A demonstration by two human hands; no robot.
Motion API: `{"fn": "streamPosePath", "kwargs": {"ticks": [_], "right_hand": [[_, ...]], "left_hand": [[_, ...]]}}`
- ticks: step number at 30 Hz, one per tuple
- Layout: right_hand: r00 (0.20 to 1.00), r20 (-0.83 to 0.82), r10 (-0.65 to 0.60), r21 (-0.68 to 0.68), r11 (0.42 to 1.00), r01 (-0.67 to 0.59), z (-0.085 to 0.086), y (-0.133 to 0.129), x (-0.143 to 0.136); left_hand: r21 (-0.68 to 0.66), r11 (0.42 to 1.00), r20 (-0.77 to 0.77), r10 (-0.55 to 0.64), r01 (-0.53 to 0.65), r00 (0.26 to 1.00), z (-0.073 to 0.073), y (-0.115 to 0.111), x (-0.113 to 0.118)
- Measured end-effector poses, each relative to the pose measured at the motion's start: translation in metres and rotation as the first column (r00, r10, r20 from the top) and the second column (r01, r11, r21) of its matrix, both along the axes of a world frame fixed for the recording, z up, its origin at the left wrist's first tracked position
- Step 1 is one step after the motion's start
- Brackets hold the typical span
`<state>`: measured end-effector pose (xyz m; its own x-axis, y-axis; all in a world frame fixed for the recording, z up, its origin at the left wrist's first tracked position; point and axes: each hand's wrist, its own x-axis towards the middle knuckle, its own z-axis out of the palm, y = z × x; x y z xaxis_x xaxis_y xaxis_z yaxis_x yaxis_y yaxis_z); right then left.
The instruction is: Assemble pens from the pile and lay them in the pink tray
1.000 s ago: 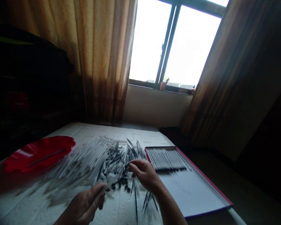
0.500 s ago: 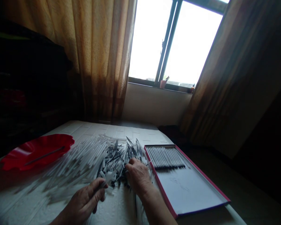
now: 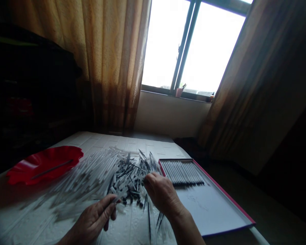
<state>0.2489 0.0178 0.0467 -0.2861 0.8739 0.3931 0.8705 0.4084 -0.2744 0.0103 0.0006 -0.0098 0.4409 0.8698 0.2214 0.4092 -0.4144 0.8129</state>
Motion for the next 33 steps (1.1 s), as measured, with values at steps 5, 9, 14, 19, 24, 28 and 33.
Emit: {"fn": "streamPosePath", "kwargs": {"ticks": [5,9,14,19,24,28,33], "right_hand": [[0.605,-0.796,0.016,-0.147,0.964,-0.22,0.001,-0.006,-0.02],[0.387,-0.922,0.013,-0.121,0.94,-0.32,0.004,-0.011,-0.033],[0.308,-0.951,0.033,-0.044,0.97,-0.238,0.006,-0.012,-0.032],[0.29,-0.956,0.046,-0.014,0.979,-0.202,0.009,-0.013,-0.031],[0.284,-0.958,0.044,-0.016,0.979,-0.203,0.009,-0.013,-0.034],[0.332,-0.943,0.015,-0.105,0.934,-0.34,0.003,-0.014,-0.04],[0.544,-0.837,0.056,-0.281,0.809,-0.516,0.0,-0.015,-0.037]], "left_hand": [[0.003,1.0,0.011,-0.017,0.017,1.0,-0.002,0.0,-0.001],[0.01,1.0,0.014,-0.029,0.029,0.999,-0.003,-0.001,-0.002],[0.011,1.0,0.031,-0.024,0.024,0.999,-0.007,0.0,-0.002],[0.028,0.999,0.028,-0.021,0.02,0.999,-0.007,0.001,-0.003],[0.054,0.998,0.014,-0.04,0.039,0.999,-0.005,0.001,-0.003],[0.138,0.988,0.023,-0.074,0.07,0.997,-0.003,0.0,-0.004],[0.14,0.986,0.025,-0.093,0.089,0.995,0.002,-0.003,-0.005]]}}
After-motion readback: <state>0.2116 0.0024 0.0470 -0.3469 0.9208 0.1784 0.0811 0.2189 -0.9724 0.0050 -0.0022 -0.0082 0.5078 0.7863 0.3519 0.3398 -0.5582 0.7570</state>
